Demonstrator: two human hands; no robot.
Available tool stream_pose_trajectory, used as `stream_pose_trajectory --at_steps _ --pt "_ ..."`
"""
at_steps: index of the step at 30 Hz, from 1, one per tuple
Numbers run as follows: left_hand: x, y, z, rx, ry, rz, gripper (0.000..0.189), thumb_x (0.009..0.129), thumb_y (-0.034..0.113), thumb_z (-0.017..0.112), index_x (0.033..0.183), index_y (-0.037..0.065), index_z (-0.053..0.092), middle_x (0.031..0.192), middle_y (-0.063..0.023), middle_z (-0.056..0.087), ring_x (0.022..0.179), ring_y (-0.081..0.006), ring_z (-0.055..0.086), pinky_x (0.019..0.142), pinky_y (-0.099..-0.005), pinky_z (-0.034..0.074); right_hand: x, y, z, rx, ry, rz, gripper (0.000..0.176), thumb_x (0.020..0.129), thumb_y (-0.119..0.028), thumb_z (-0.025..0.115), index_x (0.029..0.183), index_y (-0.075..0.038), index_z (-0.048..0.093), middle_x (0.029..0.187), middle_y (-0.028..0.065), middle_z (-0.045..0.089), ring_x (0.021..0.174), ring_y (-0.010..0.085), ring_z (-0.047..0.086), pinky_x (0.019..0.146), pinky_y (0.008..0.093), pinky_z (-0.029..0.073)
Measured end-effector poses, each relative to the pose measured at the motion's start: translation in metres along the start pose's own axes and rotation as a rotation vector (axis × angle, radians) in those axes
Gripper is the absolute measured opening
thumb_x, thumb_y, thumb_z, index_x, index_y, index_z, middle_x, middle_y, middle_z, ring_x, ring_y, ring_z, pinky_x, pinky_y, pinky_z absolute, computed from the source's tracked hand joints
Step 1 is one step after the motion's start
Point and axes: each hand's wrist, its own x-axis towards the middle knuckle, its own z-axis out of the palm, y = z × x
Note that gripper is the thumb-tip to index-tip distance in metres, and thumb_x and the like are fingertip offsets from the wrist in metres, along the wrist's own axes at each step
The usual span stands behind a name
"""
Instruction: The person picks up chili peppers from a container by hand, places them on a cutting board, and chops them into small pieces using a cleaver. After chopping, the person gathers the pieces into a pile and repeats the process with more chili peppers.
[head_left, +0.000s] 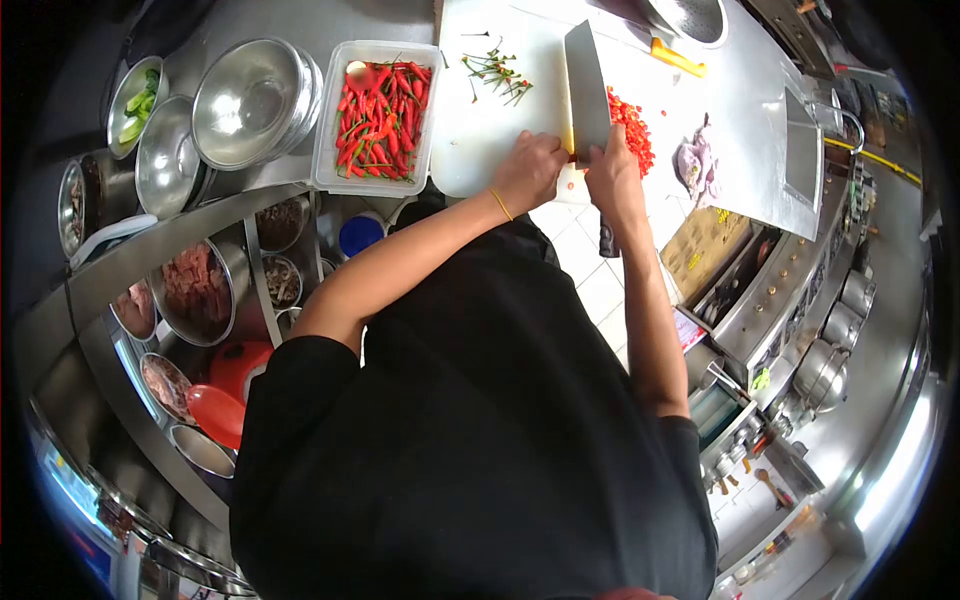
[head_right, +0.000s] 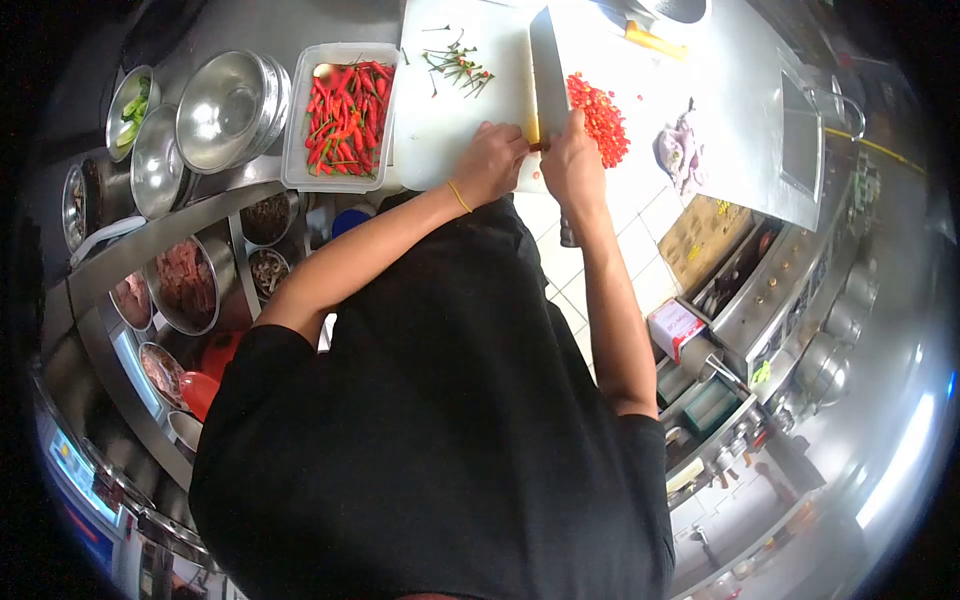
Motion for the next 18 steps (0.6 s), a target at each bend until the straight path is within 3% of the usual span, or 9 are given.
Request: stream_pose_trajectory --at_steps 7,11,15,18 --pt "-0.002 0.000 -0.003 0.006 -0.003 0.011 0.005 0.076 0.003 0.058 0.076 0.006 0.061 0.075 -0.0075 0.054 0.079 -0.0251 0.055 0.071 -0.0383 0.039 -0.003 -0.003 -0.006 0.034 -0.070 -0.037 0.026 0.087 -0.007 0.051 0.106 0.006 0.040 0.081 0.0330 0.062 0.080 0.0491 0.061 0.069 0.0536 0.047" --pt "-0.005 0.001 0.001 0.018 0.000 0.048 0.004 0.076 0.002 0.058 0.076 0.006 0.060 0.076 -0.0075 0.054 0.080 -0.0255 0.055 0.073 -0.0382 0.039 0.007 0.009 0.002 0.005 0.056 -0.078 0.027 0.087 -0.008 0.051 0.108 0.005 0.040 0.081 0.0331 0.061 0.080 0.0489 0.061 0.070 0.0545 0.046" --pt "-0.002 0.002 -0.004 0.036 0.002 0.035 0.007 0.075 0.002 0.058 0.081 0.005 0.062 0.078 -0.0073 0.054 0.080 -0.0265 0.055 0.075 -0.0388 0.039 0.005 0.001 -0.009 0.057 -0.071 -0.025 0.029 0.087 -0.009 0.052 0.110 0.004 0.040 0.080 0.0327 0.061 0.079 0.0490 0.061 0.070 0.0544 0.047" --pt "-0.002 -0.002 -0.001 0.019 -0.013 0.028 0.012 0.075 0.001 0.057 0.085 0.006 0.062 0.078 -0.0068 0.056 0.080 -0.0269 0.055 0.073 -0.0389 0.039 -0.004 -0.004 0.009 -0.075 0.036 -0.063 0.022 0.086 -0.008 0.052 0.102 0.002 0.040 0.076 0.0299 0.062 0.072 0.0478 0.062 0.066 0.0538 0.049"
